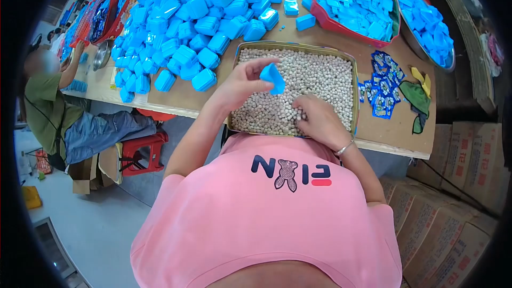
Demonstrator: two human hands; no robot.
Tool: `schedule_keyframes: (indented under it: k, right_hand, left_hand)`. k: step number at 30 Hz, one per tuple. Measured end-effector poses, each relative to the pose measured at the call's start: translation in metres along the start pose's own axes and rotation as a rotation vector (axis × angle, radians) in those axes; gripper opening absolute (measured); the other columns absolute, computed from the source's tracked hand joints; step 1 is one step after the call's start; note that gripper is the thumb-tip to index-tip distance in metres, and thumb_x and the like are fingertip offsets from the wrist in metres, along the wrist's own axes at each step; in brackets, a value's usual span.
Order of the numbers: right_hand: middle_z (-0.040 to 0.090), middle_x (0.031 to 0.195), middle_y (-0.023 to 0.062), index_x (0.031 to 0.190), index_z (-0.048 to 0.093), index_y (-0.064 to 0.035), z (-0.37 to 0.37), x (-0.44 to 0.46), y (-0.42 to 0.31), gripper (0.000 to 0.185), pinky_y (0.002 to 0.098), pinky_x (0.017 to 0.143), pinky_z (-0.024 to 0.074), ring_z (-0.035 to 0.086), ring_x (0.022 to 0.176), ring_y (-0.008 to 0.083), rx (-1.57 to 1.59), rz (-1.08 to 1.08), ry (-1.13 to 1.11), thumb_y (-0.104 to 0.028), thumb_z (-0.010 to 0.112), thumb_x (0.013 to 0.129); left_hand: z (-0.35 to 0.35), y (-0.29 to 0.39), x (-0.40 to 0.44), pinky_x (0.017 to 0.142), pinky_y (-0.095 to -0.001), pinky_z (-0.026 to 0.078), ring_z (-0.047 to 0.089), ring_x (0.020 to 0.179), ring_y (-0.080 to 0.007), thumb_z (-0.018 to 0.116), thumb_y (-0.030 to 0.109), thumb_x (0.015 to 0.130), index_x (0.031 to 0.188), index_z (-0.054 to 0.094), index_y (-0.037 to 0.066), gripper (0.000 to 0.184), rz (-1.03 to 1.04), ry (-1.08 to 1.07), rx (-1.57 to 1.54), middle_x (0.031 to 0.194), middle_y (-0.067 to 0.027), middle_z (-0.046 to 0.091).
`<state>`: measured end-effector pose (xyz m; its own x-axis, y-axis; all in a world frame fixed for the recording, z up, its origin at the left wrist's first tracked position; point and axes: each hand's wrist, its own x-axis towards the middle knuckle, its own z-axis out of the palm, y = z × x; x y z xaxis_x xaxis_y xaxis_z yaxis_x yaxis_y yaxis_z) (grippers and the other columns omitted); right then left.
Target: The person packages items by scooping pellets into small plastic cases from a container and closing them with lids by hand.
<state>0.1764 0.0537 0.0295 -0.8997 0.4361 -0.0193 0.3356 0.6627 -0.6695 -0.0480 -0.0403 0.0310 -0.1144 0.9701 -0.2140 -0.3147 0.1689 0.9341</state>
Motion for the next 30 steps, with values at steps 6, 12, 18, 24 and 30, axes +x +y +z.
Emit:
schedule_keyframes:
  k: [6,12,18,24,30]
  right_hand:
    - [0.058,0.083,0.0147,0.087,0.060,-0.0024,-0.031,0.023,-0.022,0.015,0.0401,0.068,0.0482,0.061,0.076,0.0323,0.108,-0.013,0.063,-0.002,0.062,0.073]
    - [0.057,0.091,0.0124,0.098,0.061,-0.0029,-0.031,0.025,-0.042,0.024,0.0351,0.069,0.0506,0.062,0.076,0.0266,0.247,-0.114,0.170,0.002,0.066,0.074]
    - [0.058,0.094,0.0101,0.099,0.062,-0.0016,-0.039,0.005,-0.016,0.023,0.0266,0.064,0.0512,0.062,0.076,0.0196,0.328,-0.041,0.340,0.006,0.063,0.077]
    - [0.060,0.101,0.0122,0.098,0.062,-0.0023,-0.036,0.008,-0.032,0.021,0.0303,0.069,0.0530,0.064,0.084,0.0249,0.370,-0.151,0.312,0.004,0.063,0.078]
    - [0.059,0.108,0.0153,0.098,0.060,-0.0040,-0.040,0.015,-0.024,0.021,0.0383,0.073,0.0509,0.061,0.090,0.0351,0.093,-0.142,0.370,0.003,0.061,0.078]
  left_hand:
    - [0.013,-0.021,-0.018,0.086,-0.0290,0.049,0.060,0.098,-0.0122,0.067,-0.010,0.070,0.118,0.054,0.003,0.051,0.021,-0.010,0.022,0.109,-0.0035,0.061]
    - [0.032,-0.027,-0.004,0.083,-0.0276,0.050,0.059,0.101,-0.0115,0.067,-0.006,0.075,0.122,0.049,0.003,0.051,0.096,-0.140,-0.097,0.107,-0.0046,0.062]
    - [0.027,-0.018,-0.011,0.086,-0.0272,0.051,0.061,0.098,-0.0130,0.069,-0.008,0.072,0.119,0.050,0.004,0.052,-0.018,-0.097,-0.358,0.107,-0.0059,0.062]
    - [0.034,-0.027,-0.004,0.083,-0.0295,0.054,0.062,0.099,-0.0142,0.069,-0.010,0.071,0.121,0.050,0.004,0.055,-0.005,-0.174,-0.204,0.108,-0.0060,0.062]
    - [0.033,-0.023,-0.008,0.081,-0.0272,0.053,0.061,0.099,-0.0128,0.068,-0.006,0.075,0.121,0.051,0.004,0.050,0.013,-0.123,-0.234,0.109,-0.0056,0.062]
